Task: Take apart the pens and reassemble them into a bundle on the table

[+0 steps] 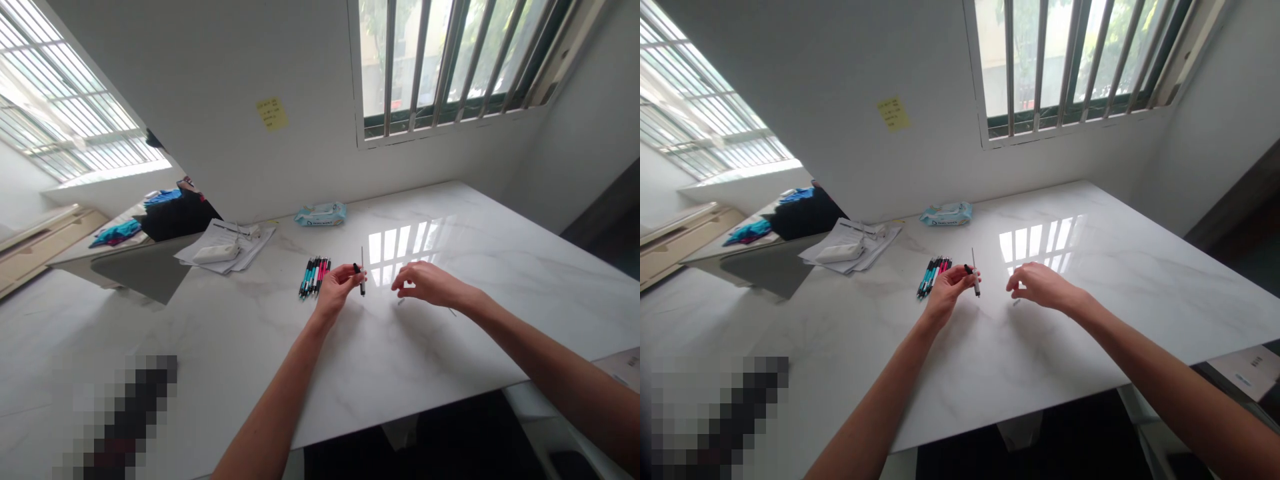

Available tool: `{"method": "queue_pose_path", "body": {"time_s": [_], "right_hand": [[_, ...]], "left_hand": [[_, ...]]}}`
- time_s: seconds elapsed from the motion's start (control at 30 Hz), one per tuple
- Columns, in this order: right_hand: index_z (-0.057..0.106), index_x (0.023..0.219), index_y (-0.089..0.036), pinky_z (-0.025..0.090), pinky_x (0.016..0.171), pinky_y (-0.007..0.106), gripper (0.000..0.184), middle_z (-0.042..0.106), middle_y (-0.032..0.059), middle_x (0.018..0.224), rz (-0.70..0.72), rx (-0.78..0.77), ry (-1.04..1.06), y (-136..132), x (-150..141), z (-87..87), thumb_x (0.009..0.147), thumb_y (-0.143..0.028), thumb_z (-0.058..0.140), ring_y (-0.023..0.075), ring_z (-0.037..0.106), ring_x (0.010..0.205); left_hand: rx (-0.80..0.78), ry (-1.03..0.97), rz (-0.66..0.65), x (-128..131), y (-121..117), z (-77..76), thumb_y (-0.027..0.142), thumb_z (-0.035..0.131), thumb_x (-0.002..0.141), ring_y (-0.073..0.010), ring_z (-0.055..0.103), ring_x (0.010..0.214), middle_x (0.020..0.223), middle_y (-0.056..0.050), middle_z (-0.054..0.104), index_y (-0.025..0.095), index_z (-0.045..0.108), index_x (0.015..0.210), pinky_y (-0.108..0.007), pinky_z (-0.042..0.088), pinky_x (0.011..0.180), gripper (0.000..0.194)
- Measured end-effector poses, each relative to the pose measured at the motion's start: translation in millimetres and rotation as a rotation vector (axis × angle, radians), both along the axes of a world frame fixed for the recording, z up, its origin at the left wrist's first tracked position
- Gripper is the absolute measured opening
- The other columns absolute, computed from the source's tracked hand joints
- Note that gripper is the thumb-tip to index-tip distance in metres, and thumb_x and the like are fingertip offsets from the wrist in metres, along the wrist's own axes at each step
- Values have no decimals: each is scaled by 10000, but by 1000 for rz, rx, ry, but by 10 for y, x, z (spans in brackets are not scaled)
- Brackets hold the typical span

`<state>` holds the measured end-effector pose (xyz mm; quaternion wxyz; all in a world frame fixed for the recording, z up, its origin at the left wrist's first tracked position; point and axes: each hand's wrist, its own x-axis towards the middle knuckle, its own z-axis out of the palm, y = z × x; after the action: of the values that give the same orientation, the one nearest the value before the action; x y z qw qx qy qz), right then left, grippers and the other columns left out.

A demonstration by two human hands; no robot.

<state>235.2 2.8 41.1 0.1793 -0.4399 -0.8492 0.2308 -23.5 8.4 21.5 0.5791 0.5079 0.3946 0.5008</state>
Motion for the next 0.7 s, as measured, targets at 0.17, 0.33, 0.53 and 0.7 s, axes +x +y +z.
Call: {"method": "queue_pose_path", "body": {"time_s": [0.17, 0.33, 0.53, 0.7], "right_hand": [[829, 945, -248, 506, 822, 371, 137, 794, 65, 941, 63, 16, -168, -74, 81, -87, 906, -184, 714, 270, 710, 923], [796, 910, -227, 504, 771, 345, 148, 763, 68, 922, 86, 26, -86, -43, -3, -112, 914, -170, 660, 237, 690, 871], [786, 1002, -223, 511, 684, 322, 205, 724, 29, 805, -53, -70, 434, 214, -43, 106, 892, -383, 719, 174, 625, 718], [767, 1034, -214, 533, 766, 338, 338, 743, 49, 931, -64, -175, 815, 454, -171, 132, 821, -474, 795, 191, 664, 839]], "left_hand": [[-13, -69, -18, 17, -22, 0, 368, 936, 702, -205, 732, 898, 992, -84, 794, 171, 762, 958, -363, 563, 895, 367], [-46, -183, -77, 55, -92, 44, 329, 932, 715, -205, 751, 915, 1016, -66, 784, 178, 731, 937, -381, 568, 929, 335], [46, -139, -71, 90, -126, 67, 341, 921, 730, -219, 752, 923, 985, -70, 784, 172, 739, 926, -393, 567, 932, 316], [-53, 49, -27, 58, -75, -21, 403, 922, 709, -206, 734, 842, 966, -94, 794, 155, 772, 991, -366, 558, 865, 404]]}}
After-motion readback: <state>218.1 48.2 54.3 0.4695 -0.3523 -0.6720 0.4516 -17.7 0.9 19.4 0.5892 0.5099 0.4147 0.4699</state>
